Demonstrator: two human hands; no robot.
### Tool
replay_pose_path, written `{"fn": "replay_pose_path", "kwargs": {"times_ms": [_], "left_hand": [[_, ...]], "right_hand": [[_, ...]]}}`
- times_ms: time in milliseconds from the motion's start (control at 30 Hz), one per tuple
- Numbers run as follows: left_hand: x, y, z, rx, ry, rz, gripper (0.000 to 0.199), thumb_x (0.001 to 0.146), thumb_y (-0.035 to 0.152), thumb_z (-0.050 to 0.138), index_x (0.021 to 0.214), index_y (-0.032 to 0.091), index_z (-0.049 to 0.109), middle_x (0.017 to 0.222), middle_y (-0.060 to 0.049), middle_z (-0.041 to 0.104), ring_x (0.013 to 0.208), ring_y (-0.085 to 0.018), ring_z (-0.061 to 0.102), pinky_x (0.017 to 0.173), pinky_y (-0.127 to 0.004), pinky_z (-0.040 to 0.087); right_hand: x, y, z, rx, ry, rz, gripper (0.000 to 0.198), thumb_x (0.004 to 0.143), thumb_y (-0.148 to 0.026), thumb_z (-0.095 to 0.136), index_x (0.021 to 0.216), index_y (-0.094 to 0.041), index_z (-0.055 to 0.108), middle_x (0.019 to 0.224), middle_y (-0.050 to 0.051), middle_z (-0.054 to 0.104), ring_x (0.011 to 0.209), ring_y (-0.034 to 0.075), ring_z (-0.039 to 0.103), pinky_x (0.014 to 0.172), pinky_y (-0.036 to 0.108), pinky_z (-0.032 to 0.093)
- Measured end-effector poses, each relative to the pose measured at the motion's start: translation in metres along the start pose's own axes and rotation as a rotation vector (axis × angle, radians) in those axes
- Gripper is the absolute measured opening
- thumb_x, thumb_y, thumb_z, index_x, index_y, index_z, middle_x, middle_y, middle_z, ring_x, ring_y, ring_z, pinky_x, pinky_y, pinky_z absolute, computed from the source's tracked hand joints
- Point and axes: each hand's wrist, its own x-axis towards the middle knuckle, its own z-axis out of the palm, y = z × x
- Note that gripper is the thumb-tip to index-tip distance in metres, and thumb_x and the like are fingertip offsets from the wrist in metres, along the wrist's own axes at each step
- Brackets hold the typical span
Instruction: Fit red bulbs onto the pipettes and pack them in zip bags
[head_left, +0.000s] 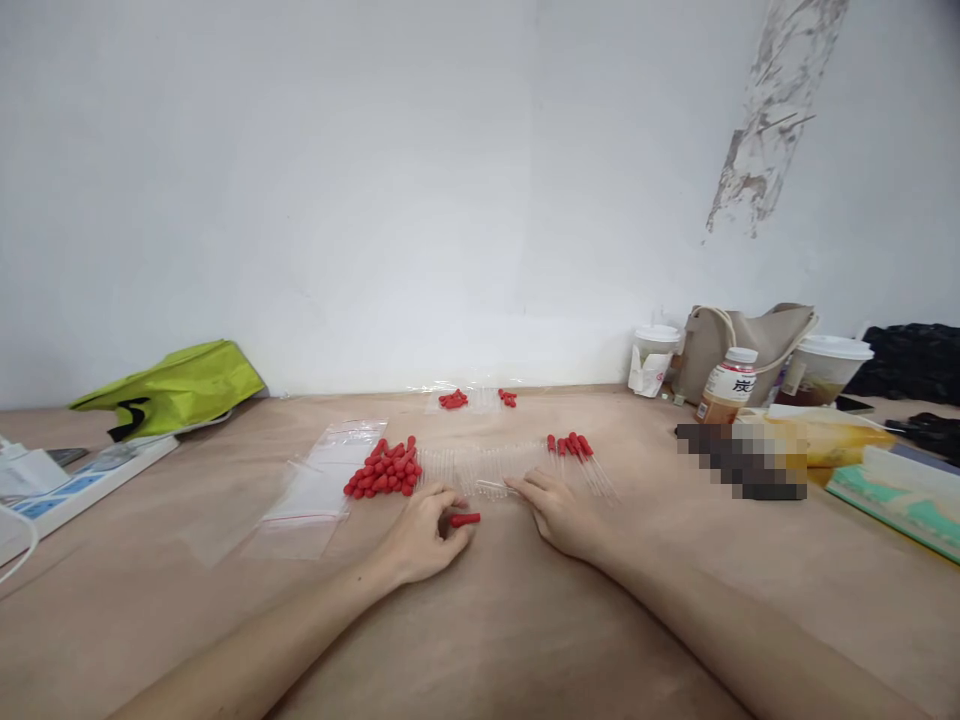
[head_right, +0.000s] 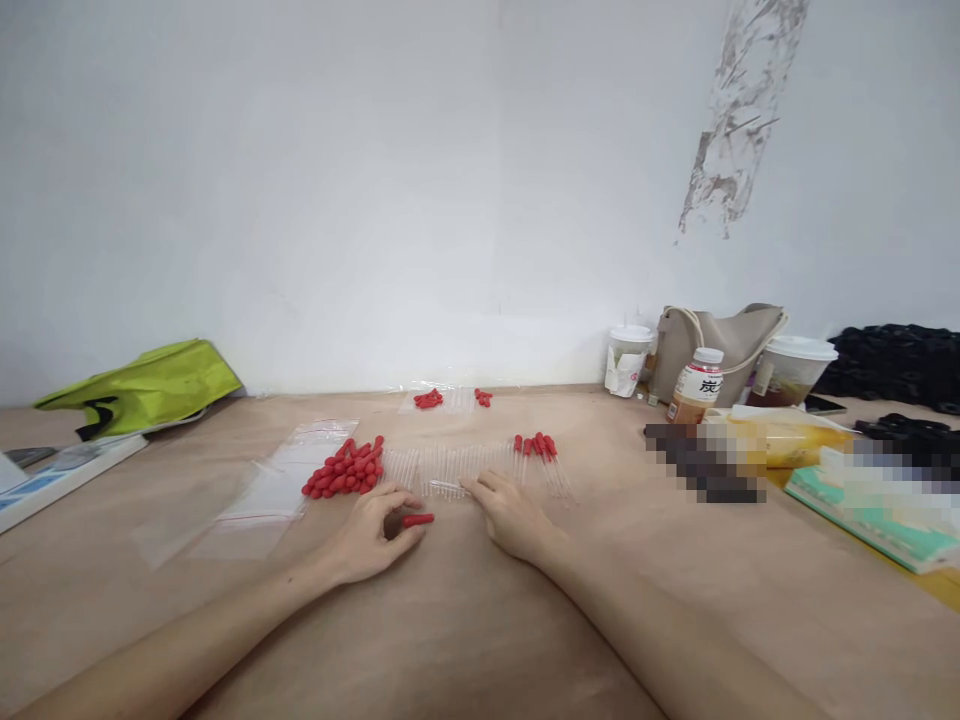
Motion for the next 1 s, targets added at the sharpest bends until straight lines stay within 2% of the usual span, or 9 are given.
{"fn": "replay_pose_path", "kwargs": {"times_ms": [133, 233, 333, 533, 700, 900, 1000], "left_hand": [[0.006, 0.000, 0.003, -0.036, -0.017, 0.035, 0.010, 0.076, 0.027, 0.055, 0.074, 0.019, 0.061, 0.076, -0.002, 0.058, 0.074, -0.017, 0.054, 0.068, -0.028, 0.040], [0.012, -0.002, 0.005, -0.066, 0.082, 0.001, 0.012, 0.079, 0.028, 0.052, 0.073, 0.018, 0.057, 0.076, -0.002, 0.058, 0.076, -0.017, 0.053, 0.069, -0.029, 0.040], [0.018, -0.002, 0.010, -0.197, 0.126, -0.048, 0.012, 0.081, 0.028, 0.047, 0.080, 0.018, 0.052, 0.076, -0.001, 0.058, 0.070, -0.015, 0.053, 0.061, -0.025, 0.040], [0.018, 0.000, 0.021, -0.442, 0.114, -0.090, 0.016, 0.081, 0.029, 0.047, 0.088, 0.017, 0.054, 0.077, -0.002, 0.060, 0.070, -0.014, 0.055, 0.062, -0.024, 0.043], [0.015, 0.000, 0.022, -0.428, 0.099, -0.088, 0.019, 0.082, 0.032, 0.046, 0.086, 0.017, 0.059, 0.076, 0.000, 0.061, 0.070, -0.014, 0.055, 0.063, -0.024, 0.044], [0.016, -0.001, 0.021, -0.422, 0.117, -0.081, 0.020, 0.081, 0.031, 0.048, 0.089, 0.018, 0.061, 0.081, -0.002, 0.064, 0.074, -0.016, 0.058, 0.069, -0.027, 0.046], [0.016, -0.002, 0.022, -0.439, 0.113, -0.065, 0.020, 0.082, 0.030, 0.048, 0.088, 0.018, 0.062, 0.082, -0.002, 0.065, 0.077, -0.017, 0.058, 0.070, -0.027, 0.047]], "right_hand": [[-0.004, -0.001, 0.003, 0.058, 0.084, 0.067, 0.031, 0.077, -0.003, 0.033, 0.100, -0.017, 0.049, 0.091, 0.007, 0.054, 0.087, 0.017, 0.049, 0.077, 0.029, 0.039], [-0.003, -0.007, 0.000, 0.120, 0.110, 0.153, 0.020, 0.084, -0.013, 0.031, 0.094, -0.019, 0.047, 0.088, 0.006, 0.055, 0.083, 0.016, 0.051, 0.075, 0.029, 0.040], [-0.002, -0.011, -0.003, 0.162, 0.098, 0.205, 0.018, 0.088, -0.022, 0.028, 0.088, -0.019, 0.046, 0.081, 0.004, 0.056, 0.076, 0.015, 0.052, 0.069, 0.027, 0.040], [-0.001, -0.011, -0.004, 0.181, 0.083, 0.197, 0.022, 0.089, -0.026, 0.026, 0.085, -0.019, 0.046, 0.078, 0.004, 0.056, 0.074, 0.015, 0.051, 0.067, 0.026, 0.039], [-0.002, -0.010, -0.005, 0.153, 0.093, 0.143, 0.022, 0.088, -0.026, 0.028, 0.087, -0.018, 0.048, 0.083, 0.004, 0.058, 0.079, 0.014, 0.051, 0.072, 0.026, 0.039], [-0.003, -0.008, -0.002, 0.160, 0.096, 0.129, 0.026, 0.088, -0.026, 0.030, 0.101, -0.020, 0.051, 0.094, 0.003, 0.060, 0.088, 0.014, 0.053, 0.078, 0.027, 0.038], [-0.003, -0.005, -0.001, 0.184, 0.085, 0.132, 0.027, 0.088, -0.026, 0.031, 0.103, -0.021, 0.053, 0.091, 0.003, 0.061, 0.086, 0.013, 0.054, 0.078, 0.027, 0.039]]}}
